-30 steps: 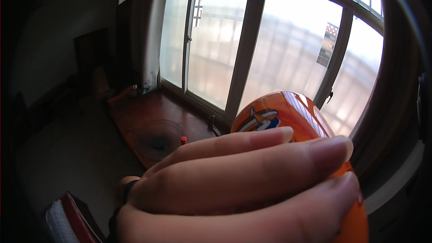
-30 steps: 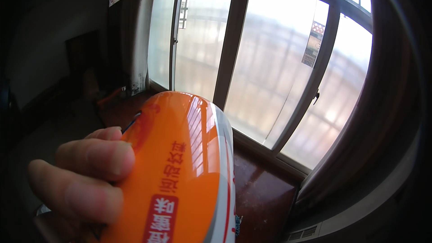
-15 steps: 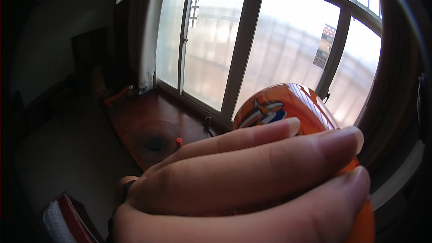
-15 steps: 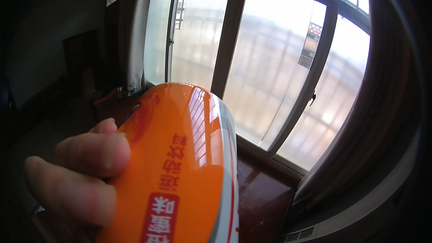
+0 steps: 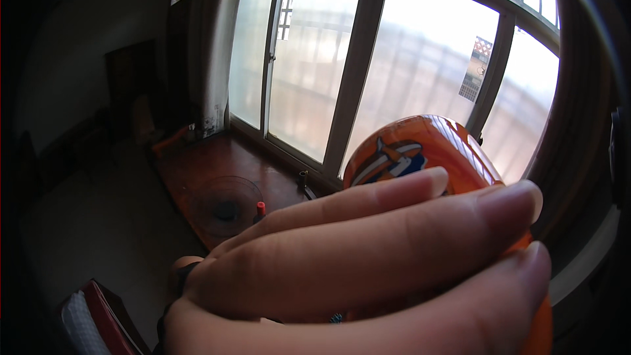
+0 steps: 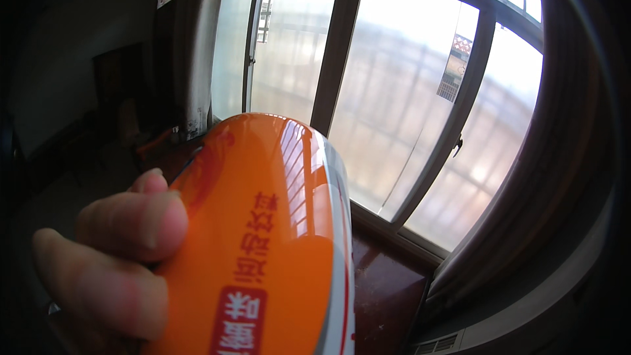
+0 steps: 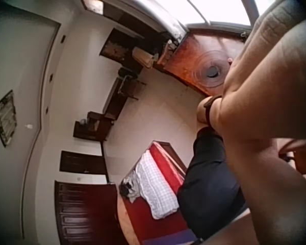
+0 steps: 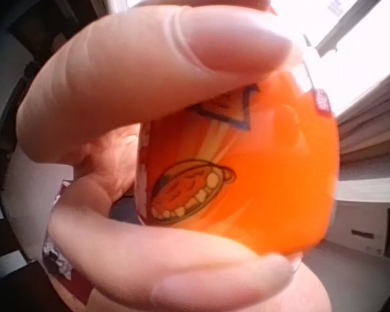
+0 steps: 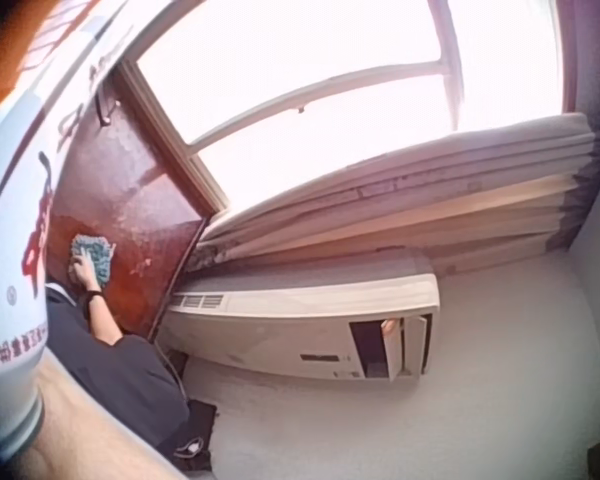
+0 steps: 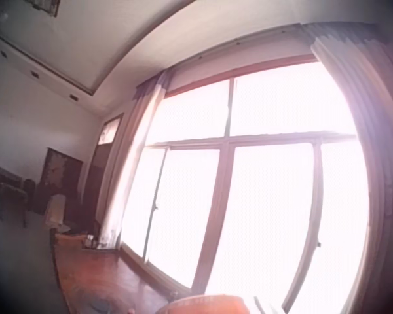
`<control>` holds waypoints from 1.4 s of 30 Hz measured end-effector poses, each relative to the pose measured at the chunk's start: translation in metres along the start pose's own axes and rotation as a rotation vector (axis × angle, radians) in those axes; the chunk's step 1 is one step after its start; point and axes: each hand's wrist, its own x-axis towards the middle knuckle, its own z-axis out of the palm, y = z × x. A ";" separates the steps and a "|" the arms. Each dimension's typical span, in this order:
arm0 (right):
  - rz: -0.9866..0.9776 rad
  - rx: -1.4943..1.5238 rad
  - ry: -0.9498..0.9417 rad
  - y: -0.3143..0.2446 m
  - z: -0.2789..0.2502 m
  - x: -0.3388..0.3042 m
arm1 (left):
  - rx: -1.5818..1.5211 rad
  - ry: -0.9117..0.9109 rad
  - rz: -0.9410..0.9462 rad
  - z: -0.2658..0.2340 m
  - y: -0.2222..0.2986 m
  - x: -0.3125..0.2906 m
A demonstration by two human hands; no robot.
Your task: Cleaning balcony railings and indoor furniture using a duster.
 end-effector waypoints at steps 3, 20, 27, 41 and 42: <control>0.458 1.132 0.041 0.000 -0.127 -0.016 | 0.032 -0.029 0.002 -0.001 -0.004 -0.007; 0.379 1.077 0.067 0.001 -0.165 -0.016 | -0.891 0.402 0.002 0.047 0.047 -0.010; 0.510 0.958 0.057 -0.031 -0.153 -0.014 | -2.984 -0.292 0.236 0.079 0.117 -0.026; 1.149 1.235 -0.014 -0.046 -0.190 -0.010 | -1.989 -1.724 1.070 0.270 0.277 -0.418; 1.180 1.368 0.017 -0.054 -0.187 -0.018 | -1.965 -1.705 1.069 0.277 0.291 -0.448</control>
